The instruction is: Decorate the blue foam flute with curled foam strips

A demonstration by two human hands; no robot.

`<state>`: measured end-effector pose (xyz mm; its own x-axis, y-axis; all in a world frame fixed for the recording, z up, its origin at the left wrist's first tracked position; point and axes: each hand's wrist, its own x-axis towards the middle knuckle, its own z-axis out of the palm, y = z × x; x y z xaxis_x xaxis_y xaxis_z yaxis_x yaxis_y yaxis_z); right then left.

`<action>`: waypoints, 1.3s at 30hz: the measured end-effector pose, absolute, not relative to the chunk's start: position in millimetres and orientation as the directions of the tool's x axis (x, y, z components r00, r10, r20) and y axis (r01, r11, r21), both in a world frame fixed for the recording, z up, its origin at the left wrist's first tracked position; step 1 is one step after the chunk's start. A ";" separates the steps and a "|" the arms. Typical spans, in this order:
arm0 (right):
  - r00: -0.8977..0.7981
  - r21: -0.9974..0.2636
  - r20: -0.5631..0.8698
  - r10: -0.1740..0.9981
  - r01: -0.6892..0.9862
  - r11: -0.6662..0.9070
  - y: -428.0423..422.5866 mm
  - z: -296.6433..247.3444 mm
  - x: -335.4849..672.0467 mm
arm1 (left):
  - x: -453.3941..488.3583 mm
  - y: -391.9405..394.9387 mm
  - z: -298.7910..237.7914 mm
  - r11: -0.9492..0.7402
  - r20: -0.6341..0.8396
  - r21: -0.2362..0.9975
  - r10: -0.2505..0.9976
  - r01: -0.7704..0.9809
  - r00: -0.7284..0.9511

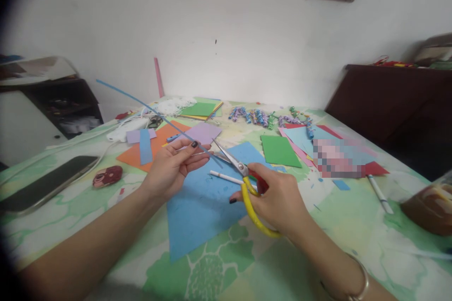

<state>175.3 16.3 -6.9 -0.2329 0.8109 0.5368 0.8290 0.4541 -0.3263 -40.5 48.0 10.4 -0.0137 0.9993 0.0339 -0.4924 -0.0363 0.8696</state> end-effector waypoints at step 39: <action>-0.307 -0.272 0.378 0.874 0.865 0.422 13.7 -10.0 173.2 | -43.2 49.2 11.0 -0.103 0.083 0.895 0.994 -0.434 -0.065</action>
